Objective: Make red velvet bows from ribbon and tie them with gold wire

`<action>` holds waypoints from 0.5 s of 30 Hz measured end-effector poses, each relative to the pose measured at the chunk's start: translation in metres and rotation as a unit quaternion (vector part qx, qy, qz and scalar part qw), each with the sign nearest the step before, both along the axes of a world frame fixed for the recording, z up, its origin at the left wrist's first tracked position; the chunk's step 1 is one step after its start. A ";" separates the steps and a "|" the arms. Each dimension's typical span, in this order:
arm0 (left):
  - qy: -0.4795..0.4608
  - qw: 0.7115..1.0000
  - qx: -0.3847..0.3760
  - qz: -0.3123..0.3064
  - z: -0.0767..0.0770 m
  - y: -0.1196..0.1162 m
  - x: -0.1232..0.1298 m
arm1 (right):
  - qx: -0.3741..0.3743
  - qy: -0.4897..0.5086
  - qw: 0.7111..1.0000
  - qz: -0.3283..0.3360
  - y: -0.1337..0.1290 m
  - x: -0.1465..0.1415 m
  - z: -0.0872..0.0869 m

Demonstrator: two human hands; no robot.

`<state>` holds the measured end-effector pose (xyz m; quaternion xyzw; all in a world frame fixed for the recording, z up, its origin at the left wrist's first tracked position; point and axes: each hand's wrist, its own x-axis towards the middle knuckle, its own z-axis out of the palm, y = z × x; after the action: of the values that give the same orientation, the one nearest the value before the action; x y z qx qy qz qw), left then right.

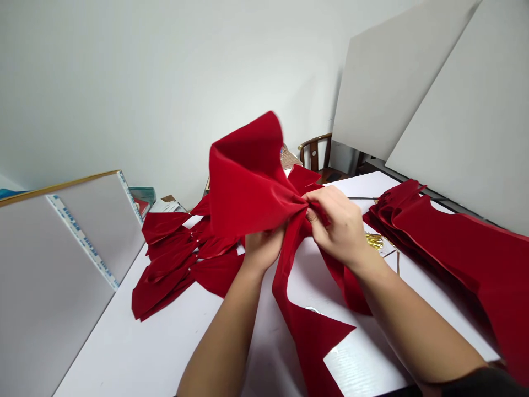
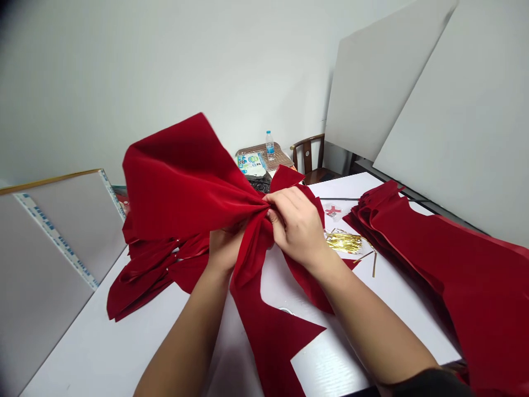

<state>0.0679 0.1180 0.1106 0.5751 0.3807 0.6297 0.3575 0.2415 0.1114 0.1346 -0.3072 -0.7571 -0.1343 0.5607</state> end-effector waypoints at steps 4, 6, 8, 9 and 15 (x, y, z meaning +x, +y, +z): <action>0.013 0.988 -0.007 -0.153 0.017 -0.007 -0.014 | 0.039 -0.008 0.995 -0.090 -0.003 0.018 0.020; 0.031 0.982 0.015 -0.185 0.024 -0.012 -0.021 | 0.056 -0.029 0.990 -0.130 -0.001 0.028 0.037; 0.050 0.976 0.030 -0.209 0.030 -0.018 -0.026 | 0.065 -0.060 0.982 -0.164 0.003 0.038 0.060; 0.065 0.974 0.037 -0.213 0.031 -0.020 -0.027 | 0.065 -0.075 0.978 -0.183 0.005 0.043 0.074; 0.153 0.978 0.082 -0.112 0.026 -0.021 -0.019 | -0.051 -0.170 0.898 -0.404 -0.011 0.054 0.166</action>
<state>0.0488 0.0970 0.1368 0.7312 0.3112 0.5193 0.3143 0.2959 0.1005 0.3008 -0.5871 -0.6575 -0.3603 0.3051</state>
